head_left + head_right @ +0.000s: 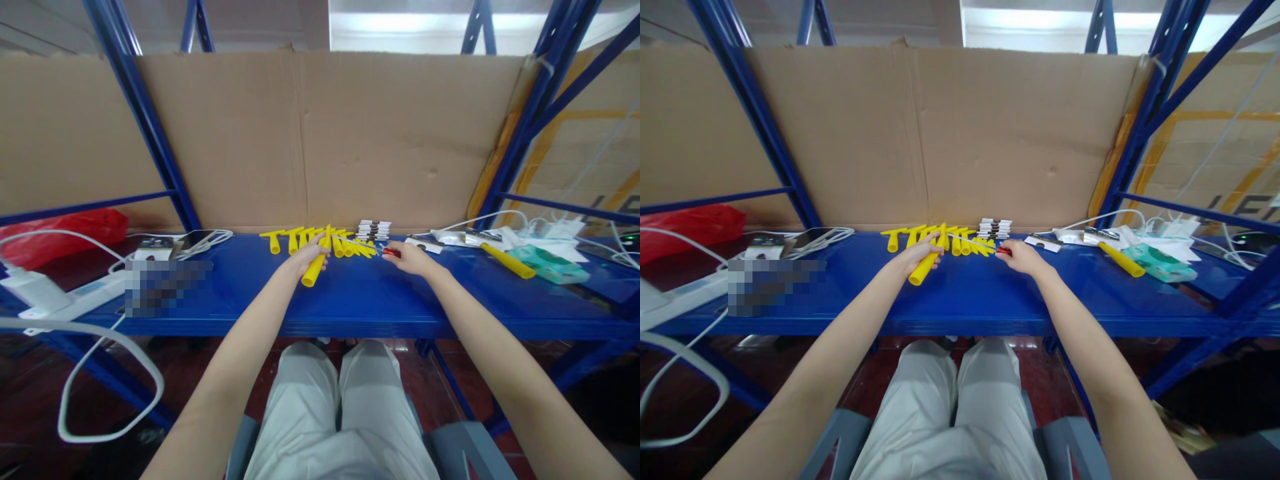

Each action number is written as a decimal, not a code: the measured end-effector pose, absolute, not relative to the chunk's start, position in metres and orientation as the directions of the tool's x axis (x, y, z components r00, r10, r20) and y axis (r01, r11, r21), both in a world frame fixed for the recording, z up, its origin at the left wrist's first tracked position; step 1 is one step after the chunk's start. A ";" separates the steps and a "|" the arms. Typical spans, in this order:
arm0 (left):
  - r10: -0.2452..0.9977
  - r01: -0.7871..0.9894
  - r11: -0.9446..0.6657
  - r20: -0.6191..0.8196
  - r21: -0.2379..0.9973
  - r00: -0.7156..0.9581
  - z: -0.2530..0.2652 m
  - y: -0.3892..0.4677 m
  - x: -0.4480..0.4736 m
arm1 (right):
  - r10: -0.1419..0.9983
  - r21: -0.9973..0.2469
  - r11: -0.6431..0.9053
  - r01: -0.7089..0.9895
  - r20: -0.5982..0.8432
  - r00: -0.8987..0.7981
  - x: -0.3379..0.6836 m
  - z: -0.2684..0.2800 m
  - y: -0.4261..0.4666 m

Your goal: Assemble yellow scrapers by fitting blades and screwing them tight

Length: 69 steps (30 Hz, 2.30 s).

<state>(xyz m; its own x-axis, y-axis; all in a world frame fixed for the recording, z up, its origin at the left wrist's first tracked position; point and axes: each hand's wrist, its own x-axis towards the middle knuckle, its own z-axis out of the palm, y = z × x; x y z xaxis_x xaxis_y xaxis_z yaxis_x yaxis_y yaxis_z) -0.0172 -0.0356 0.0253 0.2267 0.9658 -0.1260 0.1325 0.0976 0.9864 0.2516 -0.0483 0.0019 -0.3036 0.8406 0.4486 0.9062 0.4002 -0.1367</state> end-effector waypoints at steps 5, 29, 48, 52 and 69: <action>0.968 0.158 0.106 -0.139 0.982 0.208 0.026 -0.036 -0.016 | 0.832 -0.204 0.408 0.890 0.484 -0.271 0.254 0.000 -0.046; 0.964 0.149 0.091 -0.125 0.985 0.235 0.023 -0.032 -0.018 | 0.850 -0.140 0.374 0.917 0.446 -0.278 0.250 0.002 -0.051; 0.961 0.183 0.116 -0.157 0.976 0.227 0.021 -0.034 -0.015 | 0.850 -0.100 0.347 0.933 0.453 -0.268 0.251 0.005 -0.055; 0.961 0.178 0.116 -0.156 0.977 0.230 0.021 -0.034 -0.016 | 0.847 -0.116 0.370 0.922 0.450 -0.283 0.251 0.005 -0.054; 0.965 0.171 0.073 -0.113 0.983 0.237 0.022 -0.036 -0.016 | 0.880 -0.157 0.305 0.939 0.424 -0.215 0.251 0.002 -0.049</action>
